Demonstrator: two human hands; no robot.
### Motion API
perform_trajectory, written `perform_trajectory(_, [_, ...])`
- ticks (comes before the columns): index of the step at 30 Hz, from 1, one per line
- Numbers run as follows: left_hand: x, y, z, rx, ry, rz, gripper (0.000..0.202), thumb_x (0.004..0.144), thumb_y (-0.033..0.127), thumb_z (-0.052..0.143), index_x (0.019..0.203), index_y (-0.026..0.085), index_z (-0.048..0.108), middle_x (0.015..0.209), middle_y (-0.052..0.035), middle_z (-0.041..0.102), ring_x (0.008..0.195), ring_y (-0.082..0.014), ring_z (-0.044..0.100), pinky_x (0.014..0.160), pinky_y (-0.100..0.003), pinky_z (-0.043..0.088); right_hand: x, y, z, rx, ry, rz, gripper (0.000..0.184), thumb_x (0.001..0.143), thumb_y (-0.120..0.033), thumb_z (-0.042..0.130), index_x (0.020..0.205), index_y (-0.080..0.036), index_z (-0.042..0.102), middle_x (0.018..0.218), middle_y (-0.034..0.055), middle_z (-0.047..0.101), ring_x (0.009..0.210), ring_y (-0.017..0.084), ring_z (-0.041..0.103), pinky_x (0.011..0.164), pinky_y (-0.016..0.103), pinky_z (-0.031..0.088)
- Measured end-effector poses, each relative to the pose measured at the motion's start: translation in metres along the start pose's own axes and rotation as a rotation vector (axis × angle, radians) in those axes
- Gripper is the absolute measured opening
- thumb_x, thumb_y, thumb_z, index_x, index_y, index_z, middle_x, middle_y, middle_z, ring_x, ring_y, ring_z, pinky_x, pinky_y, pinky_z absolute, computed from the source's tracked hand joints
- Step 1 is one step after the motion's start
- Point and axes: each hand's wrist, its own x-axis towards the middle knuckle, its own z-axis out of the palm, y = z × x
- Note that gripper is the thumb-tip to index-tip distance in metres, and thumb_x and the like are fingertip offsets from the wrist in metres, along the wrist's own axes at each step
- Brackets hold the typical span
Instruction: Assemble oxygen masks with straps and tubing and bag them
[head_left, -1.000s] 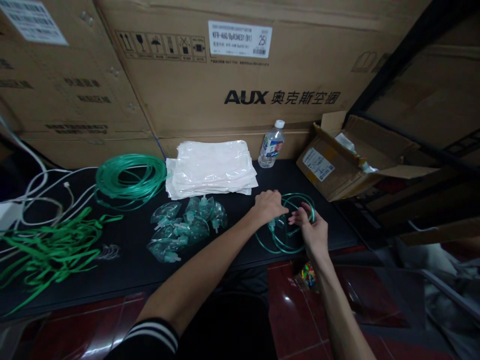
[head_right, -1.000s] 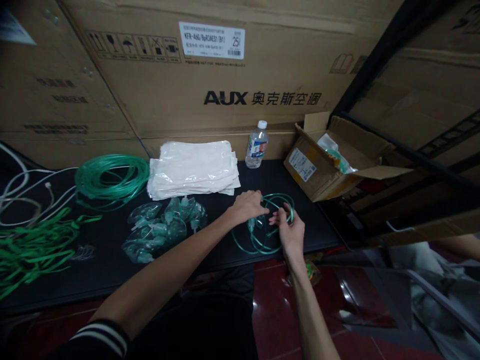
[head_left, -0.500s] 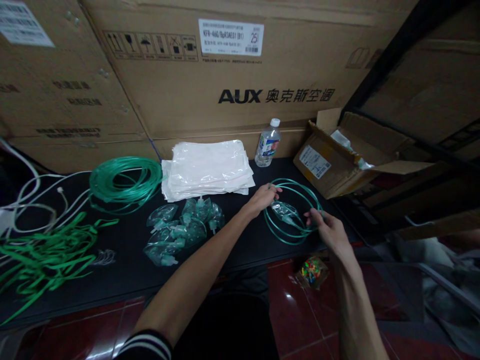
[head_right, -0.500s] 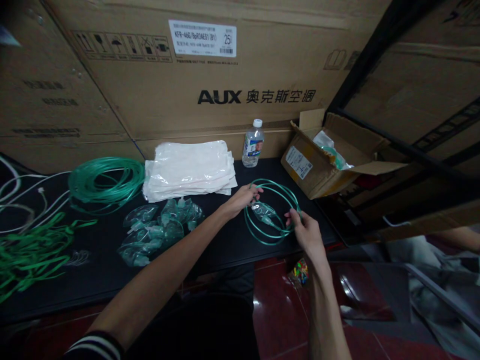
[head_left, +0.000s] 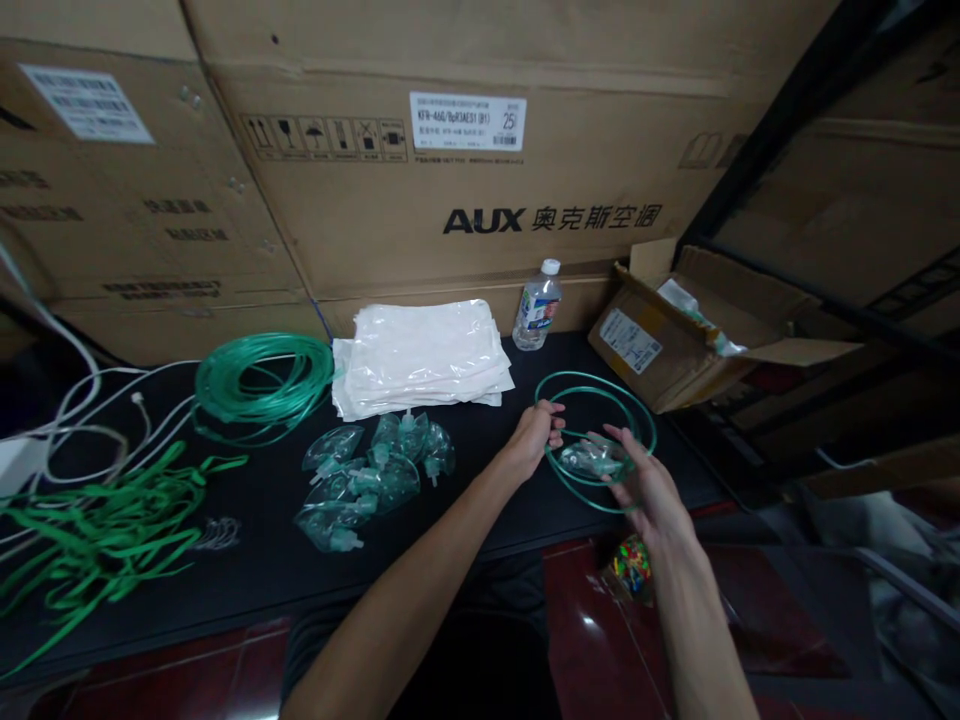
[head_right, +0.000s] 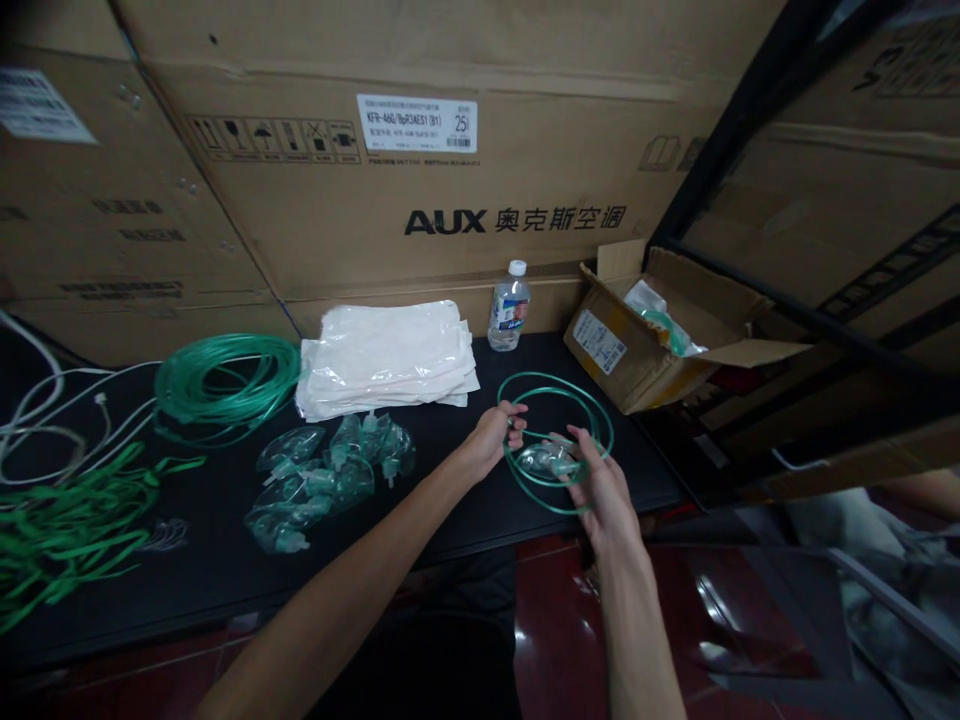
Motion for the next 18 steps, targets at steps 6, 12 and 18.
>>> perform_trajectory(6, [-0.015, -0.005, 0.000, 0.069, -0.064, -0.032, 0.035, 0.100, 0.037, 0.066, 0.129, 0.016, 0.063, 0.126, -0.0106, 0.067, 0.104, -0.0242, 0.070, 0.088, -0.044, 0.061, 0.008, 0.001, 0.010, 0.081, 0.002, 0.006, 0.025, 0.084, -0.031, 0.084, 0.101, -0.020, 0.071, 0.086, 0.0052, 0.081, 0.076, 0.024, 0.081, 0.065, 0.035, 0.068])
perform_trajectory(12, [-0.026, -0.009, -0.011, 0.193, 0.030, 0.139, 0.039, 0.103, 0.051, 0.055, 0.114, 0.015, 0.066, 0.101, -0.0060, 0.070, 0.085, -0.0187, 0.068, 0.078, -0.038, 0.059, 0.013, -0.006, 0.008, 0.069, 0.011, 0.036, 0.024, 0.091, -0.040, 0.077, 0.093, -0.018, 0.067, 0.059, -0.0077, 0.062, 0.049, 0.011, 0.064, 0.059, 0.029, 0.065])
perform_trajectory(18, [-0.023, -0.006, -0.011, 0.346, 0.063, 0.212, 0.055, 0.107, 0.061, 0.033, 0.116, 0.017, 0.064, 0.094, -0.0048, 0.066, 0.073, -0.0160, 0.063, 0.067, -0.031, 0.052, 0.007, -0.014, 0.015, -0.054, -0.056, 0.131, 0.041, 0.072, -0.045, 0.093, 0.090, -0.013, 0.076, 0.051, -0.0074, 0.054, 0.035, 0.006, 0.045, 0.043, 0.023, 0.059])
